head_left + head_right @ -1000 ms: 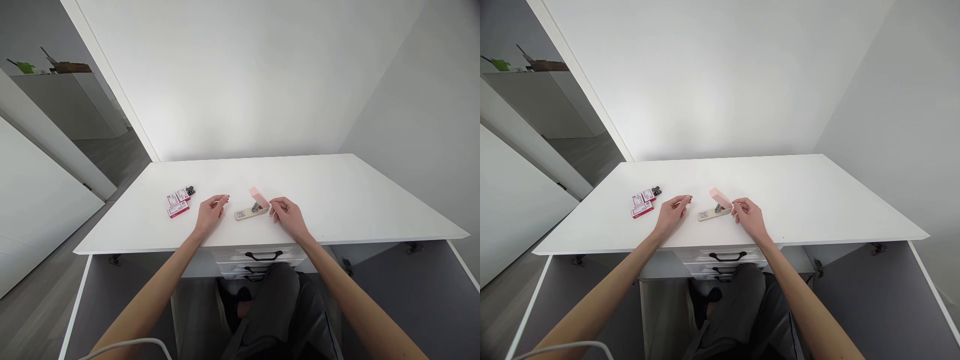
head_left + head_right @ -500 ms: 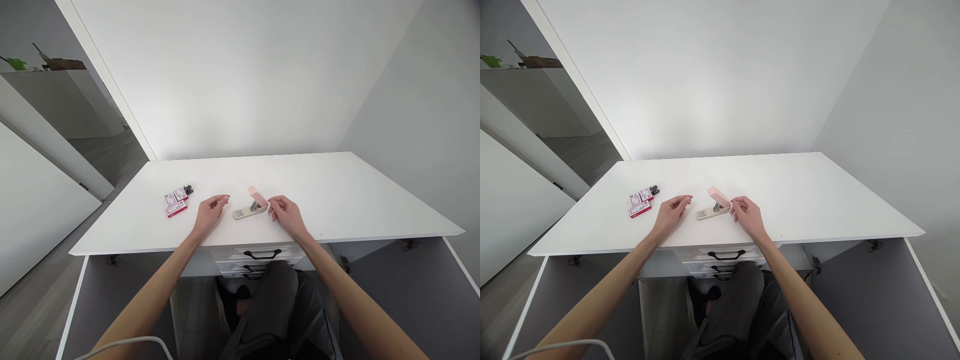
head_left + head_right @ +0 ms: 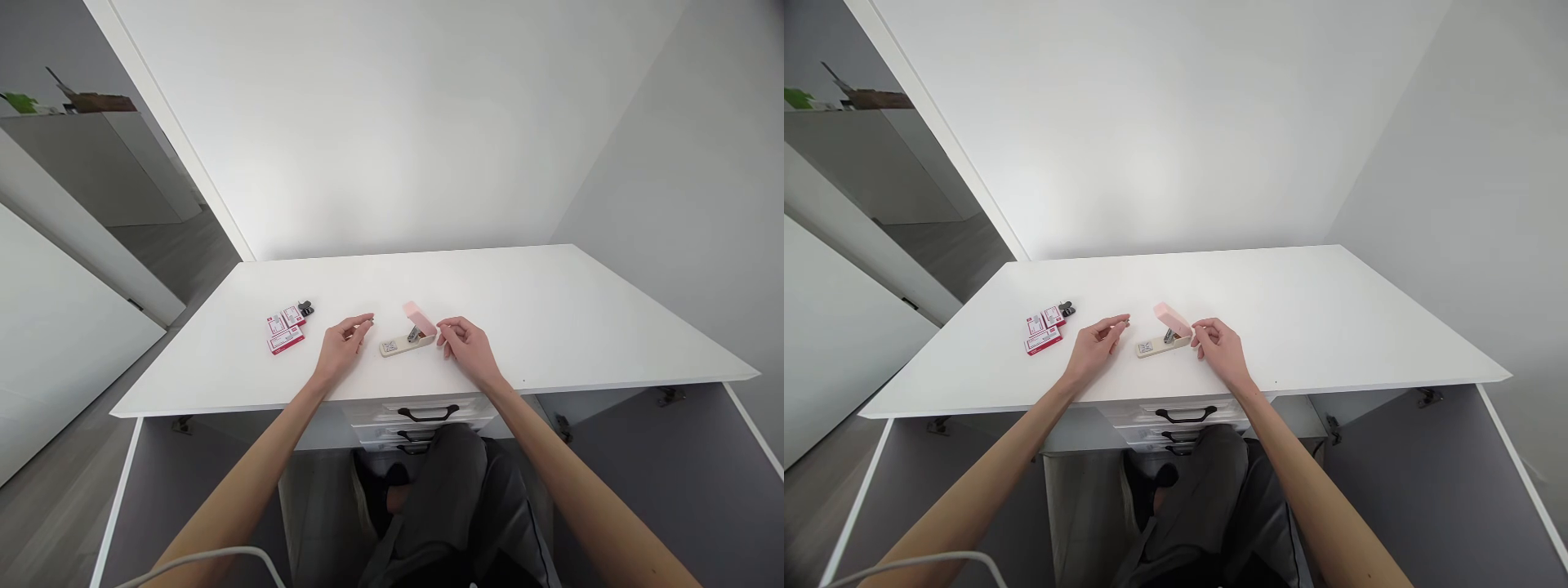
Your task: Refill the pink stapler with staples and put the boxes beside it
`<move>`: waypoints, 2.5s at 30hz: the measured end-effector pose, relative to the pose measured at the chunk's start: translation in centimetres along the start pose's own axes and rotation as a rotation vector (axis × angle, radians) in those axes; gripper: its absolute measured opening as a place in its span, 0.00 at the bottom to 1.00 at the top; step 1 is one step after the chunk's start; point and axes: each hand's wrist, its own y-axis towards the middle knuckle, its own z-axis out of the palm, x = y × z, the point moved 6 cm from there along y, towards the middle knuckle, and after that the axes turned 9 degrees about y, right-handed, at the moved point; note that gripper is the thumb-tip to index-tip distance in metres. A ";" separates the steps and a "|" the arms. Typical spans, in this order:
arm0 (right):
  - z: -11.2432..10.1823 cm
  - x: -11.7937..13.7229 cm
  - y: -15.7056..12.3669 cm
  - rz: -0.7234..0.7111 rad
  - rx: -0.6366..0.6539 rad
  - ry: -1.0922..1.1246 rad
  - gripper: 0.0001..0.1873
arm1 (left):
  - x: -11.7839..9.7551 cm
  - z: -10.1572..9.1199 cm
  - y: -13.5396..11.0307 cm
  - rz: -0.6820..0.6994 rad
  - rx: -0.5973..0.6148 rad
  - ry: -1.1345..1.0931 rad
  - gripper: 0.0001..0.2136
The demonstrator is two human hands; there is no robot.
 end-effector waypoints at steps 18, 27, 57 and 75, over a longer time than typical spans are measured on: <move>-0.3 0.2 0.1 -0.020 -0.047 0.022 0.14 | -0.4 0.2 -0.2 -0.025 -0.011 0.070 0.21; 0.5 1.5 -0.3 -0.195 0.005 -0.181 0.25 | -1.0 1.1 -0.4 0.020 0.009 0.112 0.18; 1.1 -0.1 0.3 -0.147 0.140 -0.196 0.23 | -2.5 4.4 -0.5 0.213 -0.107 0.192 0.09; 1.0 0.6 0.1 -0.078 0.162 -0.135 0.27 | -2.5 4.9 -0.7 0.117 0.029 0.128 0.12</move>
